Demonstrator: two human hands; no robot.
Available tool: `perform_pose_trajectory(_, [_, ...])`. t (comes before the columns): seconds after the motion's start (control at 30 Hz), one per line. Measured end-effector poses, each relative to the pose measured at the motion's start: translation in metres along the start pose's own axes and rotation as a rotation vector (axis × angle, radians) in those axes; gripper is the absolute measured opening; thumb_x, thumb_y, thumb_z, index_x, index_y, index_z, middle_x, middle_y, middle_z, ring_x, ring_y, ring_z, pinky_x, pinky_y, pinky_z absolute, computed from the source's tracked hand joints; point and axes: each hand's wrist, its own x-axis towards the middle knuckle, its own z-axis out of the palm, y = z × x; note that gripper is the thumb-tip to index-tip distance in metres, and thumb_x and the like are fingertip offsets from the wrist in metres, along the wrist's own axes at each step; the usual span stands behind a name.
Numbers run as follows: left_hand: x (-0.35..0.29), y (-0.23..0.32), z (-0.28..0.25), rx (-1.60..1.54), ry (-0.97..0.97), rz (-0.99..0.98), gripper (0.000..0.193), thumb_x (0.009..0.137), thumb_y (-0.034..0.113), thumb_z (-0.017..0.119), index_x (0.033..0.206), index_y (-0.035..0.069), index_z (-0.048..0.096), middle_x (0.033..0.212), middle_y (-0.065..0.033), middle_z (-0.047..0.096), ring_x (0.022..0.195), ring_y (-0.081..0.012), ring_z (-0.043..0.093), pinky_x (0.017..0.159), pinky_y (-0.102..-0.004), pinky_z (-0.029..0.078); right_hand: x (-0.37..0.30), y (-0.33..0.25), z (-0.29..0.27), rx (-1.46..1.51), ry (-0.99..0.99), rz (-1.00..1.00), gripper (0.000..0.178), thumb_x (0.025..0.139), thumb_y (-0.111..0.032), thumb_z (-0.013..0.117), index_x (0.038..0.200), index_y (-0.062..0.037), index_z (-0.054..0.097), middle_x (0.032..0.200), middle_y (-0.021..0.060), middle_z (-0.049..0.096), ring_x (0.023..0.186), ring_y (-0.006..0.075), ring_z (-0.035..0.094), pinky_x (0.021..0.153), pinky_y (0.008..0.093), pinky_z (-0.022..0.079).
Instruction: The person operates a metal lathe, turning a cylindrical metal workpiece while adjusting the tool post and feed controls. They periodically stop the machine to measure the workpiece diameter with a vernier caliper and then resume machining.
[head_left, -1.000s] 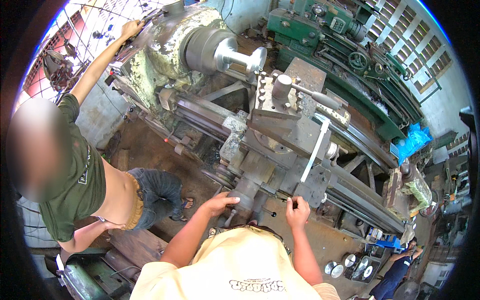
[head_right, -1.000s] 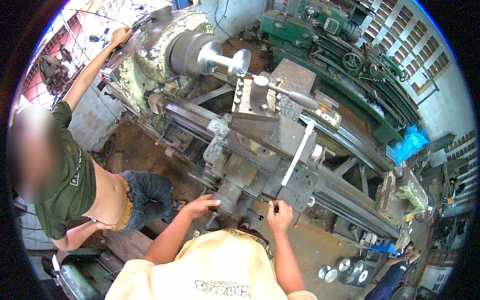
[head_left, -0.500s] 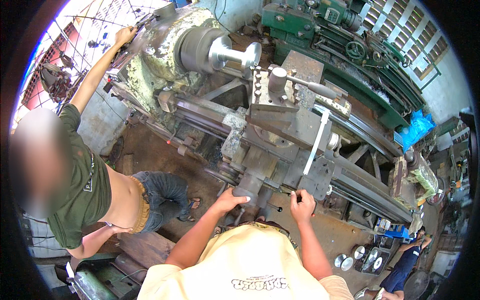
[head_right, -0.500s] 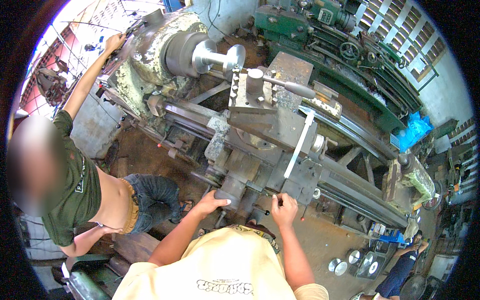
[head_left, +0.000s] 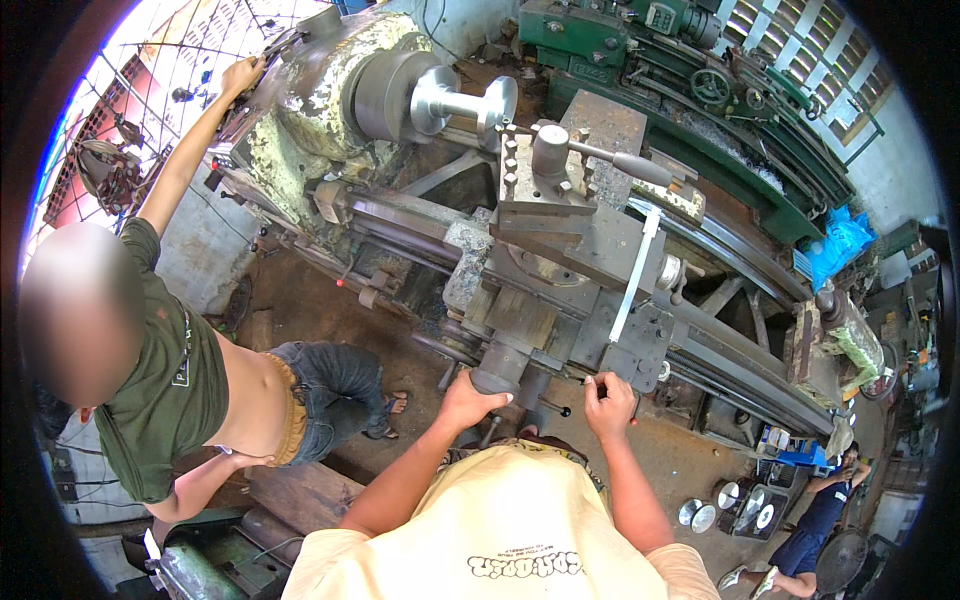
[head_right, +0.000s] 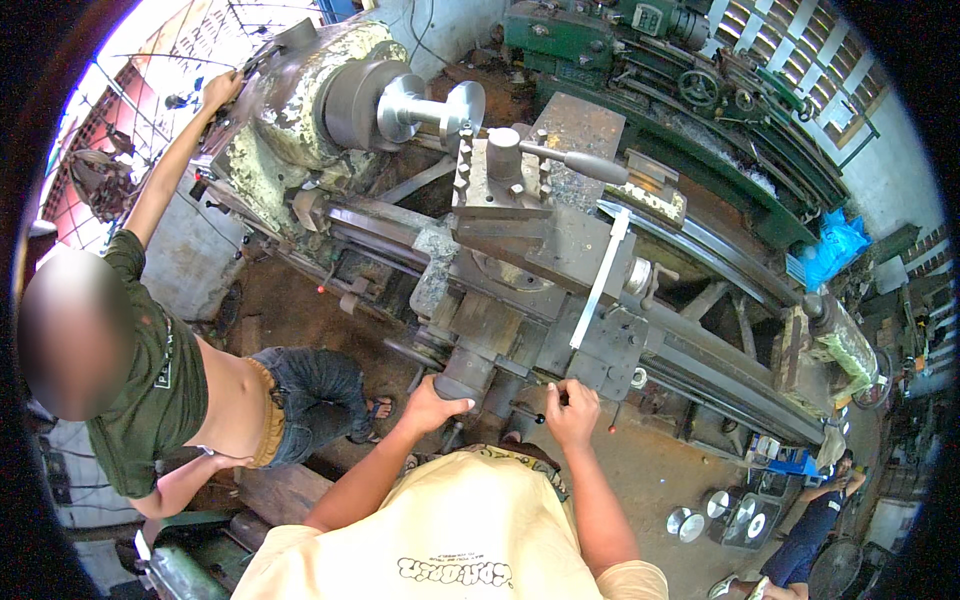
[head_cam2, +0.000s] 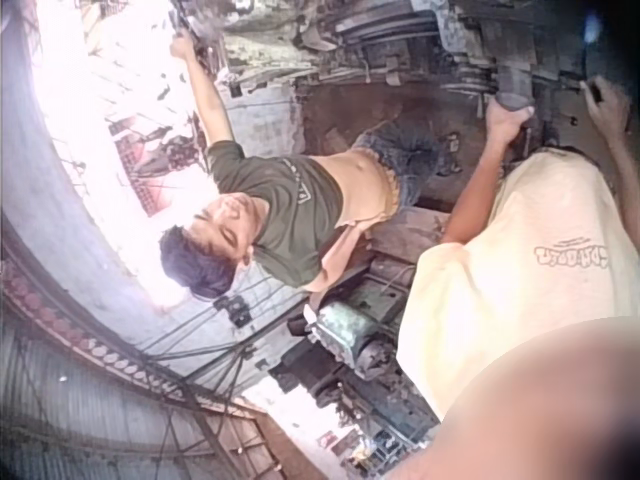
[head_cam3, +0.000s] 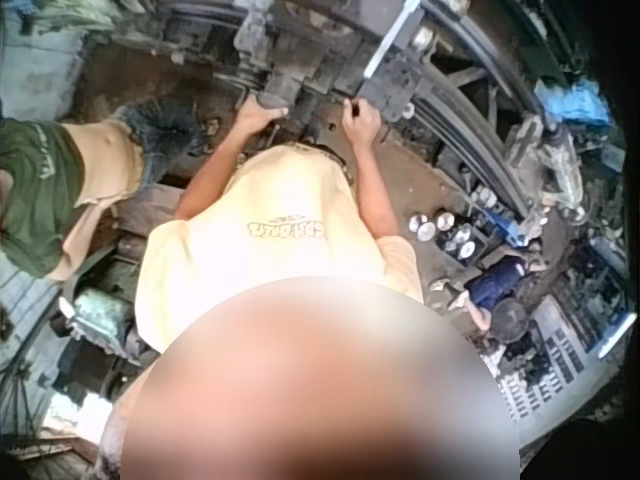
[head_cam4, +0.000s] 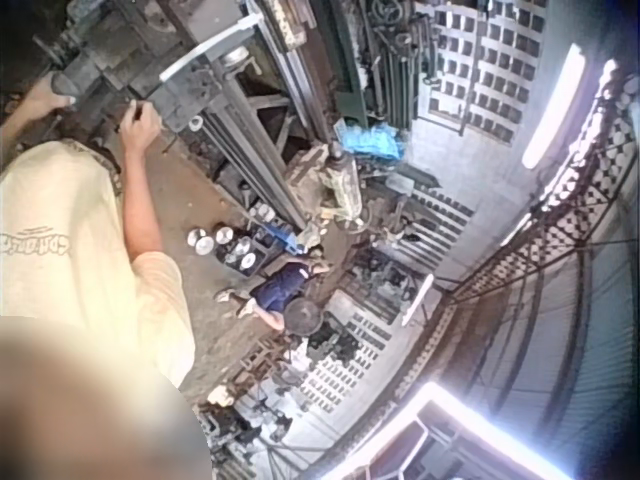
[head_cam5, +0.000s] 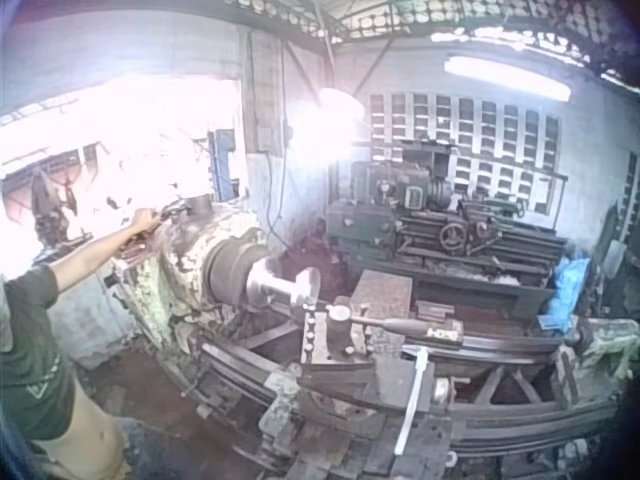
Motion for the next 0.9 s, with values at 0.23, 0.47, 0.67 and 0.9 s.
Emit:
perform_pose_trajectory(0.23, [-0.004, 0.006, 0.005, 0.204, 0.074, -0.025, 0.094, 0.064, 0.045, 0.096, 0.132, -0.006, 0.058, 0.124, -0.0246, 0.07, 0.115, -0.0359, 0.069, 0.1, -0.044, 0.054, 0.0, 0.0, 0.001, -0.007, 0.015, -0.011, 0.017, 0.086, -0.013, 0.078, 0.08, -0.0068, 0.063, 0.071, 0.0108, 0.065, 0.068, 0.0325, 0.064, 0.067, 0.0435, 0.044])
perform_pose_trajectory(0.47, [-0.005, 0.01, 0.001, 0.266, 0.045, 0.005, 0.089, 0.067, 0.047, 0.094, 0.128, -0.008, 0.061, 0.128, -0.0288, 0.067, 0.123, -0.0393, 0.066, 0.105, -0.0446, 0.051, 0.001, 0.0, 0.0, 0.012, 0.014, -0.009, 0.016, 0.087, -0.013, 0.078, 0.081, -0.0069, 0.064, 0.071, 0.0104, 0.065, 0.068, 0.0318, 0.064, 0.068, 0.0428, 0.044])
perform_pose_trajectory(0.67, [0.03, -0.007, -0.042, -0.091, -0.439, -0.205, 0.109, 0.078, 0.046, 0.09, 0.156, -0.009, 0.038, 0.154, -0.0264, 0.051, 0.144, -0.0345, 0.048, 0.119, -0.0431, 0.035, -0.001, 0.002, 0.001, -0.006, 0.018, -0.008, 0.017, 0.087, -0.013, 0.078, 0.081, -0.0072, 0.063, 0.071, 0.01, 0.064, 0.067, 0.0313, 0.063, 0.068, 0.0422, 0.044])
perform_pose_trajectory(0.9, [0.039, -0.019, -0.042, -0.305, -0.517, -0.252, 0.095, 0.085, 0.044, 0.084, 0.154, -0.008, 0.044, 0.155, -0.0198, 0.053, 0.145, -0.0281, 0.045, 0.123, -0.0409, 0.027, -0.001, 0.003, 0.001, 0.009, 0.001, 0.007, 0.018, 0.086, -0.012, 0.079, 0.081, -0.0065, 0.063, 0.071, 0.011, 0.064, 0.068, 0.0326, 0.062, 0.068, 0.0426, 0.045])
